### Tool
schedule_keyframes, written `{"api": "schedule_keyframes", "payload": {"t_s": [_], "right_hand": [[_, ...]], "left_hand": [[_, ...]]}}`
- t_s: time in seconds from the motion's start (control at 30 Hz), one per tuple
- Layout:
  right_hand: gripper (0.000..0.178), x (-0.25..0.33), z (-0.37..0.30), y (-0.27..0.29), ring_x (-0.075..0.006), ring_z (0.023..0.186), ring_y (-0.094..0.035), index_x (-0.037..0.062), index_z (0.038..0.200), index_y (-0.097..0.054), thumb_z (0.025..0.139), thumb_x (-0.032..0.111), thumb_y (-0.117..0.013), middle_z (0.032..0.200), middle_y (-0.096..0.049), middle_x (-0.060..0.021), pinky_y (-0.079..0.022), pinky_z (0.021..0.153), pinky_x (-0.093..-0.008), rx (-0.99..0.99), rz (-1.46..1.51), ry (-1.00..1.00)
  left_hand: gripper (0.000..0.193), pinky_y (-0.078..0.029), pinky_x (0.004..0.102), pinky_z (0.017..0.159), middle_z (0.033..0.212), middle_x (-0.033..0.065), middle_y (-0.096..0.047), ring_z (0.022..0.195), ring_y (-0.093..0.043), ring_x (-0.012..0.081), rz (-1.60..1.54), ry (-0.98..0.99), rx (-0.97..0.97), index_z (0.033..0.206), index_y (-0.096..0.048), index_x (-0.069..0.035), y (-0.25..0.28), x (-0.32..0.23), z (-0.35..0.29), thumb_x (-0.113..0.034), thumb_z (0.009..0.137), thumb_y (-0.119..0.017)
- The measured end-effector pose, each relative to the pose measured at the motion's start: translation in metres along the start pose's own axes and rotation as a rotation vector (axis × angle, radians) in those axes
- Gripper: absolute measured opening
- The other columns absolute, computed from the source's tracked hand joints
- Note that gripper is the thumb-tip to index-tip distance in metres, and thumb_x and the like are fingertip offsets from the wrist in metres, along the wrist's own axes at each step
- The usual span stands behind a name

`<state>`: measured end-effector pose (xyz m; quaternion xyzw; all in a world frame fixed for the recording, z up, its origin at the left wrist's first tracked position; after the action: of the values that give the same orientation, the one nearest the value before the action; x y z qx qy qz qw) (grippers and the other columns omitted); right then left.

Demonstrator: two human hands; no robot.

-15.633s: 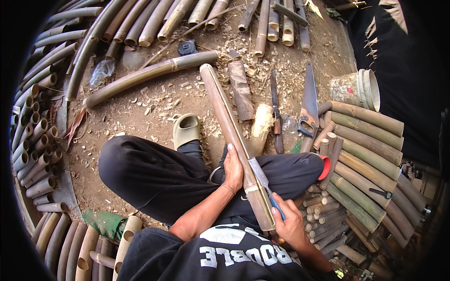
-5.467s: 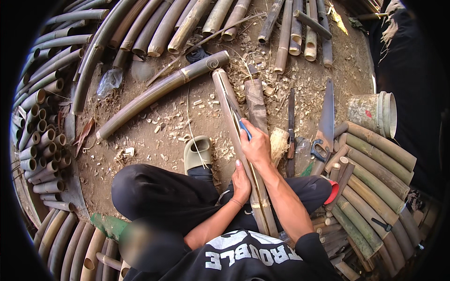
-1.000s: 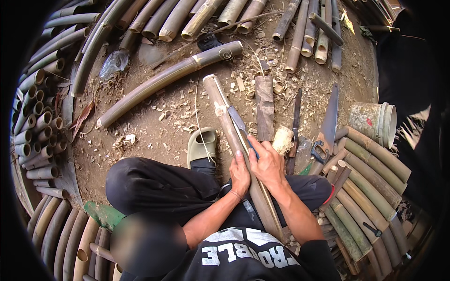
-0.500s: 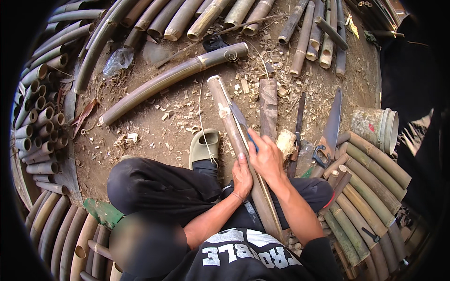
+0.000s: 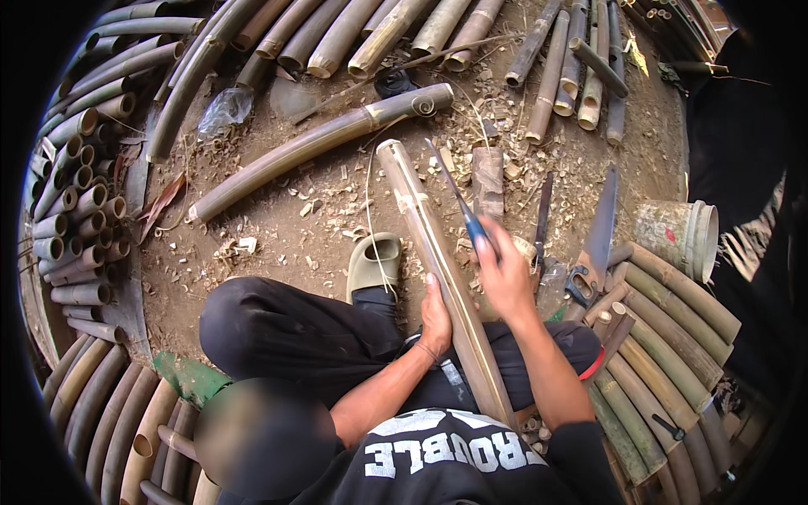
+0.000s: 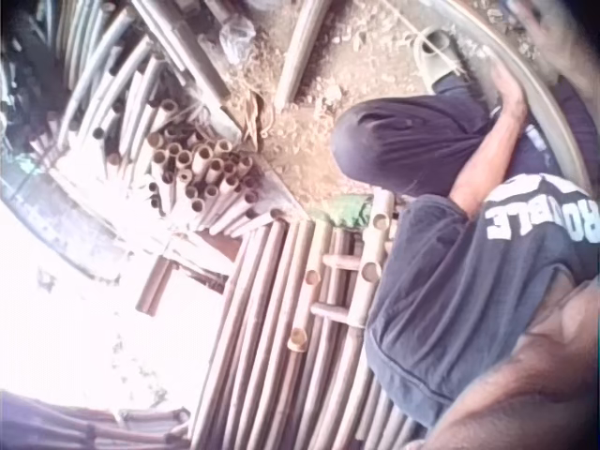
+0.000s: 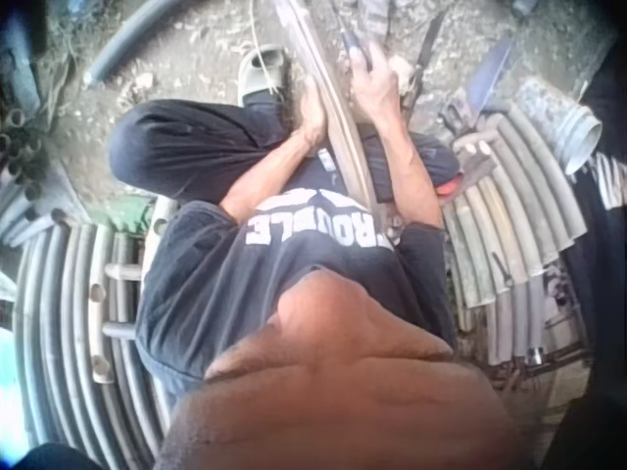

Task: The person sits on the ground and uses a machete to split long bamboo poles into smaller sections. They repeatedly strike the bamboo against a wooden block to drive the blade through the material, then separate the split pieces and place them aside.

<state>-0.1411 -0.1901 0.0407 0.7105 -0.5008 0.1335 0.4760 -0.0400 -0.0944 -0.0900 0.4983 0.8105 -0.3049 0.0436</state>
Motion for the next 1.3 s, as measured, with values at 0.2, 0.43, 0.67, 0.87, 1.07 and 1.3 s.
{"api": "schedule_keyframes", "payload": {"t_s": [0.2,0.43,0.67,0.87,1.07,1.3], "right_hand": [[0.043,-0.025,-0.156,0.037,-0.0316,0.070,-0.064,0.0060,0.129,-0.062,0.086,0.005,-0.065,0.086,-0.063,-0.0144,-0.051,0.064,-0.0379,-0.038,-0.444,0.296],[0.044,-0.040,-0.178,0.030,-0.0284,0.062,-0.062,0.0103,0.128,-0.064,0.084,0.009,-0.069,0.080,-0.060,-0.0091,-0.050,0.056,-0.0382,-0.042,-0.552,0.268],[0.041,-0.030,-0.089,-0.005,-0.0318,0.063,-0.061,0.0142,0.128,-0.064,0.087,0.014,-0.067,0.077,-0.059,-0.0109,-0.049,0.057,-0.0409,-0.113,-0.545,0.334],[0.038,-0.021,-0.053,-0.022,-0.0328,0.064,-0.062,0.0159,0.127,-0.065,0.088,0.016,-0.064,0.077,-0.060,-0.0114,-0.050,0.059,-0.0414,-0.134,-0.456,0.330],[0.038,-0.028,-0.055,-0.020,-0.0321,0.063,-0.061,0.0150,0.128,-0.065,0.090,0.018,-0.063,0.078,-0.060,-0.0102,-0.051,0.057,-0.0396,-0.134,-0.533,0.348],[0.041,-0.024,-0.062,-0.023,-0.0308,0.060,-0.062,0.0163,0.129,-0.064,0.088,0.016,-0.066,0.076,-0.059,-0.0111,-0.052,0.058,-0.0405,-0.159,-0.539,0.371]], "left_hand": [[0.081,-0.058,0.0400,0.063,0.082,0.0167,-0.067,0.069,-0.069,0.0272,-0.102,0.064,0.025,0.105,-0.058,0.001,-0.009,-0.006,0.000,-0.072,0.096,-0.023],[0.081,-0.058,0.0435,0.063,0.085,0.0173,-0.066,0.070,-0.068,0.0290,-0.058,0.082,0.010,0.105,-0.057,-0.001,-0.004,0.015,0.011,-0.073,0.095,-0.023],[0.082,-0.050,0.0334,0.074,0.085,0.0101,-0.065,0.077,-0.059,0.0171,0.181,-0.058,-0.112,0.096,-0.065,0.001,0.005,0.019,0.019,-0.071,0.097,-0.027],[0.081,-0.050,0.0333,0.076,0.090,0.0086,-0.065,0.081,-0.059,0.0168,0.226,-0.127,-0.107,0.103,-0.065,0.000,0.003,0.007,0.013,-0.072,0.096,-0.028],[0.078,-0.050,0.0366,0.076,0.087,0.0108,-0.066,0.081,-0.060,0.0190,0.322,-0.118,-0.170,0.100,-0.066,0.001,-0.002,-0.001,0.006,-0.066,0.100,-0.025],[0.078,-0.051,0.0384,0.069,0.080,0.0111,-0.067,0.072,-0.061,0.0202,0.272,-0.198,-0.147,0.100,-0.066,0.003,0.004,0.000,0.020,-0.064,0.101,-0.025]]}}
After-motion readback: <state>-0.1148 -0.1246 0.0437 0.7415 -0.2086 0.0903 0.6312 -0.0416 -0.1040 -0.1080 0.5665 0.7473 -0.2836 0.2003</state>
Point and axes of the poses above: each hand's wrist, its own z-axis towards the middle knuckle, its own y-axis out of the back of the hand, x = y × z, the point moved 5 cm from there along z, towards the middle knuckle
